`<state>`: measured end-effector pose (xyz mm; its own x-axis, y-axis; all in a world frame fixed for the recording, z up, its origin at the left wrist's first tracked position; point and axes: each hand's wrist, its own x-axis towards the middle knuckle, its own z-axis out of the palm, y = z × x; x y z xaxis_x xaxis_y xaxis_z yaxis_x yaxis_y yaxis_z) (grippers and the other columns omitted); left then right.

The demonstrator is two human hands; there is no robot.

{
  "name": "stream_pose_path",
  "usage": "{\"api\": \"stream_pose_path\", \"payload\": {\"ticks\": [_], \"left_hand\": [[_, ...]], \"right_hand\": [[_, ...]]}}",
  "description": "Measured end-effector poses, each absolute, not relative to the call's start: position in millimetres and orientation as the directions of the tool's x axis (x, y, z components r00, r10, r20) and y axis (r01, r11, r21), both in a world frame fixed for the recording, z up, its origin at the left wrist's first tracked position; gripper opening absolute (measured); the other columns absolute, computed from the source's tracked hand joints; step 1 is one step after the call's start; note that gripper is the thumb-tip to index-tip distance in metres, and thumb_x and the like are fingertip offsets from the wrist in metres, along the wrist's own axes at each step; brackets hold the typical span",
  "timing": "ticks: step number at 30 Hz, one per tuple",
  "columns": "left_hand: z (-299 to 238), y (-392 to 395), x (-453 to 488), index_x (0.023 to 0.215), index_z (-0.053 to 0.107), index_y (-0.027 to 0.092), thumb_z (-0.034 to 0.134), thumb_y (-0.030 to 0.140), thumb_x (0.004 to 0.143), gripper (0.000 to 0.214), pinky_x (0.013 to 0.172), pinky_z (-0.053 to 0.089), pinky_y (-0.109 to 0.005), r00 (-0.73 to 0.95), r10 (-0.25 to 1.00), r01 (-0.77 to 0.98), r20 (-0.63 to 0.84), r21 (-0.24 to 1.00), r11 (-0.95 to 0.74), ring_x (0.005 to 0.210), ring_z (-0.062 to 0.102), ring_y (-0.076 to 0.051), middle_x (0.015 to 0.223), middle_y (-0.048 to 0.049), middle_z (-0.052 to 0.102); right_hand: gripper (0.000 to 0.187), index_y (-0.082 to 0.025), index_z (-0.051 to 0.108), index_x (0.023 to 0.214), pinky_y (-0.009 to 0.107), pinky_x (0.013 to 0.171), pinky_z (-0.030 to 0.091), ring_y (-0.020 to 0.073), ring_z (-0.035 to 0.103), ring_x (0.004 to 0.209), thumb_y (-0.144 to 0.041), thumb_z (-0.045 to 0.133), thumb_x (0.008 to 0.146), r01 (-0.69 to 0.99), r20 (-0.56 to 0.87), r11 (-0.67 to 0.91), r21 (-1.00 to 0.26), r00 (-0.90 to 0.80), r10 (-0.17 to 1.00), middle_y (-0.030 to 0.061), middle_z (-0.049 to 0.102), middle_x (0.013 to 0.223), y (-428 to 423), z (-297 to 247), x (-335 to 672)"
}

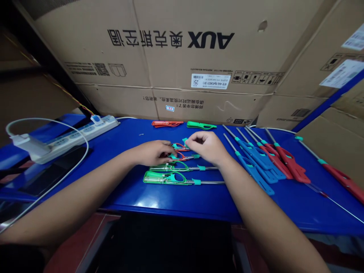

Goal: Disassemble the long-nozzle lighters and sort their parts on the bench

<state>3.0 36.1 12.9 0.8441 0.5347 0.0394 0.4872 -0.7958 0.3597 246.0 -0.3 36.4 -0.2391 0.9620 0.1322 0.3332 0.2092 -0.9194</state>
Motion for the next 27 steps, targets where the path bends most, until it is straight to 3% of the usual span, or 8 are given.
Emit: {"api": "stream_pose_path", "payload": {"ticks": [3, 7, 10, 12, 17, 22, 24, 27], "left_hand": [[14.3, 34.6, 3.2, 0.107, 0.071, 0.021, 0.066, 0.026, 0.085, 0.023, 0.071, 0.046, -0.028, 0.834, 0.546, 0.472, 0.077, 0.411, -0.78, 0.078, 0.056, -0.015, 0.098, -0.0049, 0.055], [13.7, 35.7, 2.3, 0.099, 0.069, 0.019, 0.066, 0.025, 0.082, 0.018, 0.073, 0.047, -0.027, 0.815, 0.556, 0.408, 0.161, 0.522, -0.749, 0.078, 0.055, -0.013, 0.098, -0.0041, 0.056], [12.5, 38.9, 0.8, 0.09, 0.065, 0.017, 0.067, 0.022, 0.077, 0.015, 0.067, 0.045, -0.025, 0.776, 0.6, 0.407, 0.197, 0.569, -0.714, 0.07, 0.052, -0.011, 0.09, -0.0013, 0.058], [12.2, 40.5, 0.0, 0.087, 0.063, 0.017, 0.07, 0.025, 0.077, 0.015, 0.066, 0.044, -0.024, 0.759, 0.616, 0.412, 0.212, 0.577, -0.705, 0.07, 0.053, -0.011, 0.089, -0.0011, 0.059], [13.9, 37.5, 0.0, 0.089, 0.066, 0.016, 0.07, 0.035, 0.081, 0.022, 0.059, 0.04, -0.022, 0.781, 0.602, 0.405, 0.164, 0.602, -0.689, 0.064, 0.053, -0.01, 0.08, 0.0001, 0.06], [17.1, 31.8, -1.2, 0.098, 0.066, 0.014, 0.058, 0.034, 0.089, 0.023, 0.061, 0.043, -0.023, 0.73, 0.656, 0.377, 0.194, 0.686, -0.623, 0.065, 0.056, -0.012, 0.076, -0.0006, 0.067], [19.6, 32.9, -3.9, 0.106, 0.065, 0.014, 0.054, 0.035, 0.092, 0.028, 0.069, 0.048, -0.026, 0.692, 0.688, 0.336, 0.221, 0.745, -0.577, 0.073, 0.062, -0.013, 0.087, -0.0031, 0.071], [22.0, 40.7, -10.6, 0.107, 0.065, 0.016, 0.049, 0.03, 0.092, 0.025, 0.083, 0.051, -0.03, 0.571, 0.755, 0.422, 0.323, 0.674, -0.607, 0.09, 0.064, -0.017, 0.101, -0.0057, 0.07]], "right_hand": [[0.03, -0.021, 0.054, 0.079, 0.032, 0.068, 0.054, 0.0181, 0.068, 0.068, -0.044, 0.072, 0.071, 0.034, -0.007, 0.001, -0.999, -0.241, 0.971, 0.0023, 0.069, 0.073, 4.9, 31.9, 247.1], [0.029, -0.026, 0.043, 0.093, 0.031, 0.062, 0.053, 0.017, 0.066, 0.063, -0.035, 0.06, 0.072, -0.099, -0.034, -0.057, -0.993, -0.222, 0.974, -0.0041, 0.062, 0.07, 6.2, 32.1, 243.5], [0.026, -0.026, 0.044, 0.101, 0.033, 0.064, 0.052, 0.0175, 0.061, 0.065, -0.038, 0.04, 0.079, 0.188, 0.043, 0.085, -0.978, -0.219, 0.975, 0.0004, 0.06, 0.076, 11.3, 33.4, 237.5], [0.027, -0.024, 0.049, 0.096, 0.032, 0.06, 0.049, 0.0184, 0.057, 0.062, -0.039, 0.03, 0.082, 0.46, 0.058, 0.156, -0.874, -0.22, 0.974, 0.0023, 0.057, 0.072, 19.6, 33.0, 231.1], [0.027, -0.021, 0.057, 0.071, 0.03, 0.06, 0.04, 0.0208, 0.056, 0.07, -0.045, 0.05, 0.08, 0.811, 0.034, 0.158, -0.564, -0.168, 0.985, 0.0066, 0.063, 0.072, 46.0, 32.2, 209.5], [0.036, -0.021, 0.064, 0.06, 0.029, 0.056, 0.036, 0.0201, 0.06, 0.069, -0.053, 0.064, 0.076, 0.941, -0.108, 0.184, -0.284, -0.222, 0.969, 0.0099, 0.069, 0.072, 58.0, 34.1, 191.9], [0.036, -0.022, 0.067, 0.063, 0.028, 0.055, 0.036, 0.0201, 0.062, 0.069, -0.057, 0.067, 0.074, 0.952, -0.153, 0.2, -0.231, -0.239, 0.959, 0.01, 0.071, 0.074, 60.2, 34.2, 187.6], [0.043, -0.021, 0.067, 0.063, 0.028, 0.054, 0.035, 0.0188, 0.059, 0.064, -0.063, 0.065, 0.072, 0.951, -0.21, 0.232, -0.205, -0.274, 0.938, 0.0075, 0.067, 0.067, 63.8, 33.4, 183.3]]}}
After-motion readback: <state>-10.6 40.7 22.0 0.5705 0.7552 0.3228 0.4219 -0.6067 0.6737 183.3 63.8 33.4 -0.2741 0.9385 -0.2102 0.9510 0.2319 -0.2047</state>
